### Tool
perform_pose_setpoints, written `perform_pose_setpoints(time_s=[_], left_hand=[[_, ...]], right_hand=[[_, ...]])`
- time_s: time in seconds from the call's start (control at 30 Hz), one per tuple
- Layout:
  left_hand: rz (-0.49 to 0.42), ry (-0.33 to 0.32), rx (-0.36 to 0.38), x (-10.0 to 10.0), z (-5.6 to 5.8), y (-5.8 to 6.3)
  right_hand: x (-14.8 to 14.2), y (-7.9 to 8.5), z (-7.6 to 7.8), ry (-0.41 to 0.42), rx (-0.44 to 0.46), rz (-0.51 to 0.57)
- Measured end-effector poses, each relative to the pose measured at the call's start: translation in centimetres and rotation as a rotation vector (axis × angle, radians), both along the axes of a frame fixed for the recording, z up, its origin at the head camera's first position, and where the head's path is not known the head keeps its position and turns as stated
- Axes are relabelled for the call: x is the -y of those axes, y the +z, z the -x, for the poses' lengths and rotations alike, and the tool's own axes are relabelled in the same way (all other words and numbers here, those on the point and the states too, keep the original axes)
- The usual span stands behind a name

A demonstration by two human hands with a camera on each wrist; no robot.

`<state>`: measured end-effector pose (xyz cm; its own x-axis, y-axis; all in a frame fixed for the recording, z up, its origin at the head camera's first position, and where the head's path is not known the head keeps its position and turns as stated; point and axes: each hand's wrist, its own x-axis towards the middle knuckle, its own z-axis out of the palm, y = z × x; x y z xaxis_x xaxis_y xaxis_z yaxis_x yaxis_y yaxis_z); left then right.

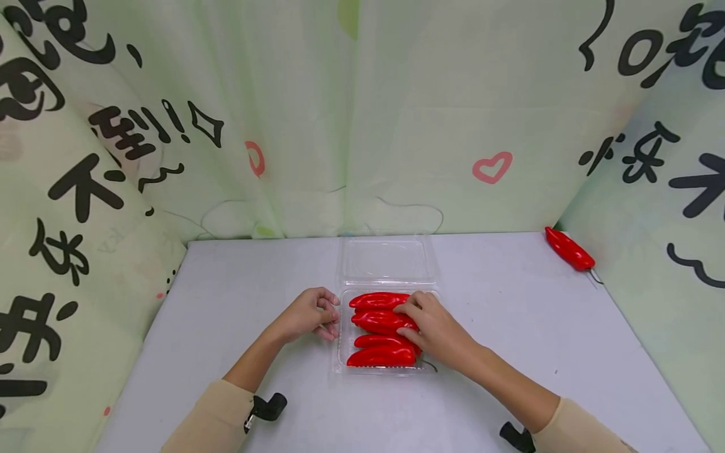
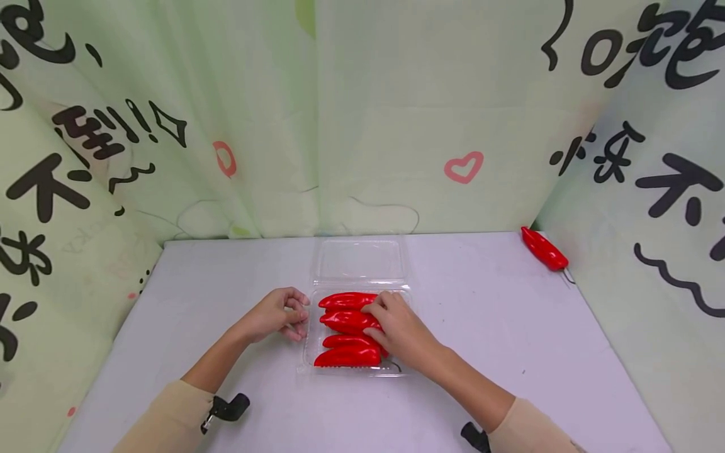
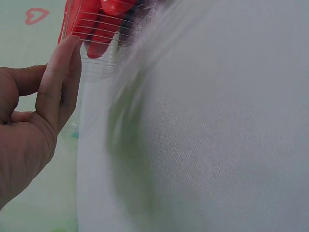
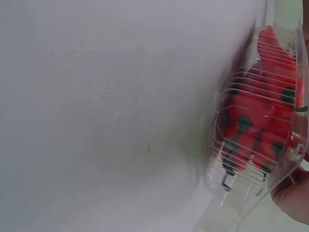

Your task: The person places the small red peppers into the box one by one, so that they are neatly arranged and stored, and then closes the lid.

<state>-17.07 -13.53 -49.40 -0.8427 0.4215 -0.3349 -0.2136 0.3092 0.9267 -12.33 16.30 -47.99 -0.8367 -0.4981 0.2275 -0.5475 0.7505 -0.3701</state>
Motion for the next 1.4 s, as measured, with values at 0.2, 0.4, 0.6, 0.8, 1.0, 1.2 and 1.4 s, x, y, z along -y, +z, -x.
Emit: perform_pose_setpoints(time_s=[0.2,0.4,0.6,0.8,1.0,1.2,1.4], left_hand=[[0.003,-0.005,-0.007,-0.1,0.1,0.0],[-0.004,-0.003,0.006,-0.1,0.1,0.0],[-0.008,0.003,0.009,-0.1,0.1,0.0],[-0.007,0.002,0.007,-0.1,0.2,0.0],[0.002,0.004,0.010,-0.1,0.1,0.0],[0.003,0.001,0.006,-0.2,0.1,0.1],[0.003,0.000,0.003,-0.2,0.0,0.0]], right_hand=[[-0.1,-0.2,0.0,-0.004,-0.011,-0.005],[-0.3,0.0,0.0,0.002,0.003,0.009],[-0.7,0.1,0.0,0.027,0.011,0.021],[-1.4,0.4,0.0,0.049,0.025,0.047],[-3.0,0.7,0.3,0.052,-0.016,0.110],[-5.5,1.0,1.2,-0.022,-0.079,0.128],[-8.2,1.5,2.3,-0.118,-0.092,0.135]])
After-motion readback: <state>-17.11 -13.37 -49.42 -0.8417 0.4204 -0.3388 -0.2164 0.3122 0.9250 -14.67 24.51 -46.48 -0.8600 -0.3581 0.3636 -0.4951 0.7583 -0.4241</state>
